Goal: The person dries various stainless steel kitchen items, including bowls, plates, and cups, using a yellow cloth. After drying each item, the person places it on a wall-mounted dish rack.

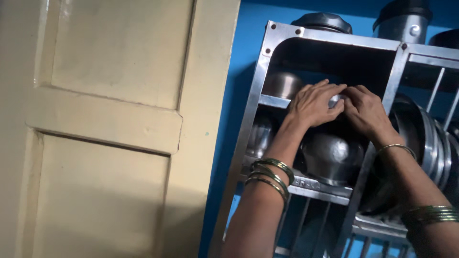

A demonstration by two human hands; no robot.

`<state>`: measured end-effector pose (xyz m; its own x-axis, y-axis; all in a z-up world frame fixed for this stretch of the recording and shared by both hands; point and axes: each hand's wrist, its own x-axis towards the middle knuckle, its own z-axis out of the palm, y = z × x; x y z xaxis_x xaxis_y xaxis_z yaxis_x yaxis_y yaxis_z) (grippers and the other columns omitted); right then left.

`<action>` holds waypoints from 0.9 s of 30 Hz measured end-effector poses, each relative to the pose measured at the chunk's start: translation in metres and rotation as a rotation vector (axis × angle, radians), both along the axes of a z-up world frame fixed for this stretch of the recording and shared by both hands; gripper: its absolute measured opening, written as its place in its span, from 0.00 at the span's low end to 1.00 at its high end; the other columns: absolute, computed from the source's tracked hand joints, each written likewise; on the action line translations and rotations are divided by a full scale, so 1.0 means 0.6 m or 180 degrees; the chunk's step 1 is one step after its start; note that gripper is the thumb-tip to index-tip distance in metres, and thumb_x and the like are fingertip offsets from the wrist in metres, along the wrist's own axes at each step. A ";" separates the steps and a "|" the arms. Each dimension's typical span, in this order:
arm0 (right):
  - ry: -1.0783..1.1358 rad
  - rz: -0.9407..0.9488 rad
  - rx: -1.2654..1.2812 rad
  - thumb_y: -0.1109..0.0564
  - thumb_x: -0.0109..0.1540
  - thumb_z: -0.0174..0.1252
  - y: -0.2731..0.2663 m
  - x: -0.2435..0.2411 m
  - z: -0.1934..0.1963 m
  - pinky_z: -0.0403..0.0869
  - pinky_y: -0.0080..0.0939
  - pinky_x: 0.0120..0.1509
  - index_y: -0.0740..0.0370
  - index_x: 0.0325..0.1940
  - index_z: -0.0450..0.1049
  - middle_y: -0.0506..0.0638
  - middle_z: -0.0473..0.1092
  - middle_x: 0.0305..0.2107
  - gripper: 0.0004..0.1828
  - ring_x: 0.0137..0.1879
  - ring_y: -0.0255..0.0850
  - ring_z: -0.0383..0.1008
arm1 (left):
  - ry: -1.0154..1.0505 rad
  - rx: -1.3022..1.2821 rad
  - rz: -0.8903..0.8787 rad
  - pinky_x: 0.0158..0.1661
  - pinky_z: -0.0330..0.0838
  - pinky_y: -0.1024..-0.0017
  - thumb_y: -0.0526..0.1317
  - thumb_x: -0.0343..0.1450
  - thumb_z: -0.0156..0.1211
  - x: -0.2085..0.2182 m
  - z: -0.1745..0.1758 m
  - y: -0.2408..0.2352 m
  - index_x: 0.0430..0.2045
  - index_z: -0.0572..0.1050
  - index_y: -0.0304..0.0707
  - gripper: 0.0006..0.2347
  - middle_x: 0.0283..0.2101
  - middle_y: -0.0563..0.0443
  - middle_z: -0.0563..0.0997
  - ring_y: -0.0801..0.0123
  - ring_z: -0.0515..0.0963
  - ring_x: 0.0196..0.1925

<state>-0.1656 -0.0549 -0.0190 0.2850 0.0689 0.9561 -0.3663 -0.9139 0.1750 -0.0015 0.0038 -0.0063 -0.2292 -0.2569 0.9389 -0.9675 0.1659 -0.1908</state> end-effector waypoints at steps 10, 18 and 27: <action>0.0370 -0.0227 -0.0037 0.54 0.65 0.52 0.128 -0.075 -0.205 0.61 0.60 0.72 0.70 0.72 0.60 0.68 0.57 0.68 0.32 0.72 0.65 0.57 | 0.0007 -0.0444 -0.1487 0.74 0.62 0.54 0.44 0.75 0.52 -0.072 -0.227 0.089 0.64 0.71 0.40 0.21 0.69 0.43 0.72 0.51 0.69 0.75; 0.0292 -0.0546 0.0990 0.59 0.56 0.56 0.220 -0.201 -0.426 0.68 0.53 0.67 0.65 0.67 0.63 0.62 0.61 0.65 0.34 0.68 0.59 0.65 | 0.0548 0.0536 -0.2806 0.60 0.77 0.65 0.41 0.77 0.54 -0.195 -0.443 0.160 0.63 0.68 0.36 0.19 0.64 0.37 0.73 0.50 0.78 0.63; 0.0437 -0.0620 0.2405 0.62 0.57 0.56 0.236 -0.371 -0.677 0.73 0.49 0.57 0.62 0.67 0.65 0.60 0.65 0.61 0.32 0.59 0.59 0.72 | 0.1097 0.1868 -0.3299 0.63 0.73 0.65 0.43 0.77 0.53 -0.355 -0.714 0.143 0.67 0.64 0.35 0.22 0.65 0.38 0.70 0.51 0.76 0.65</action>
